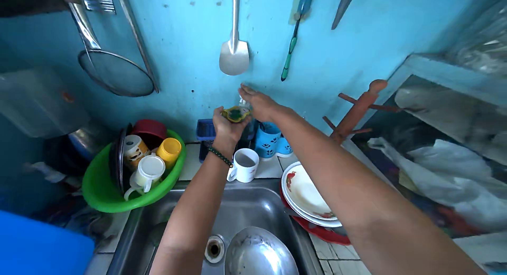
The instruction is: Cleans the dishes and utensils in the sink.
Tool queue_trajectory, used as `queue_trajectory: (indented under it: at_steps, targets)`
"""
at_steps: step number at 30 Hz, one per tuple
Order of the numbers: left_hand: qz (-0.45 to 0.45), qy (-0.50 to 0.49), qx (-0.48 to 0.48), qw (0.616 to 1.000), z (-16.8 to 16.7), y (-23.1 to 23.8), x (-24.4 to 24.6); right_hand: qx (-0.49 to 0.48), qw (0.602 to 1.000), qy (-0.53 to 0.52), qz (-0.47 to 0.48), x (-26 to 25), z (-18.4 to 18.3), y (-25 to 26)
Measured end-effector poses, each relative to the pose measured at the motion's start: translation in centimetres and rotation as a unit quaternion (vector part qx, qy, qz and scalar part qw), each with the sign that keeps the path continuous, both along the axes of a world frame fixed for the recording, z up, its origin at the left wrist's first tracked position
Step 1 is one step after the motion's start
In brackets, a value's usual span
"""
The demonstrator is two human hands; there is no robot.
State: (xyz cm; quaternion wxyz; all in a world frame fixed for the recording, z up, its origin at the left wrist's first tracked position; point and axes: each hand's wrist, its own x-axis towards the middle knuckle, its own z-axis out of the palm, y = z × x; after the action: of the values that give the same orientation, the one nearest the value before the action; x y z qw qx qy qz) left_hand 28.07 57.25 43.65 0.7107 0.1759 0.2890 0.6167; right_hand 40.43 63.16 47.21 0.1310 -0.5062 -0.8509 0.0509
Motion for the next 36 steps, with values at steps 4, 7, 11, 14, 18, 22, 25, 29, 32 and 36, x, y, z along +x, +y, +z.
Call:
queue_trajectory:
  at_steps: [4,7,11,14,18,22,25,29,32,36]
  targets:
    - [0.033,-0.035,-0.015,0.999,0.6,1.6,0.2,0.024,1.0,0.015,-0.009,-0.3,-1.0,0.3]
    - [0.045,-0.066,-0.014,0.997,0.3,2.6,0.3,0.043,0.999,0.022,-0.015,-0.4,-2.0,0.3]
    - [0.041,-0.069,-0.011,0.997,0.3,2.2,0.0,0.053,0.998,0.027,-0.021,-0.8,-2.8,0.2]
    - [0.037,-0.061,-0.001,0.997,0.7,1.4,-0.2,0.03,0.999,0.012,-0.009,-0.6,-1.8,0.6]
    - [-0.022,0.023,0.037,0.999,0.4,-2.4,-1.6,0.078,0.991,0.109,-0.019,-0.1,-0.5,-1.1]
    - [-0.042,0.103,0.044,0.993,-2.1,-8.6,-3.2,0.119,0.948,0.295,-0.004,0.4,-0.9,-8.1]
    - [-0.114,0.165,-0.05,0.978,-7.5,-13.4,-3.9,0.052,0.941,0.334,0.03,1.2,-4.9,-15.4]
    - [-0.249,0.306,-0.117,0.911,-16.4,-19.7,-3.6,-0.224,0.948,0.224,0.029,1.8,-13.9,-23.0]
    - [-0.233,0.38,-0.041,0.894,-17.6,-23.5,-3.8,-0.337,0.937,0.092,0.006,0.6,-20.4,-26.1]
    - [-0.147,0.669,0.085,0.724,-17.4,-27.3,-5.6,-0.409,0.898,-0.14,0.083,-0.9,-26.1,-28.9]
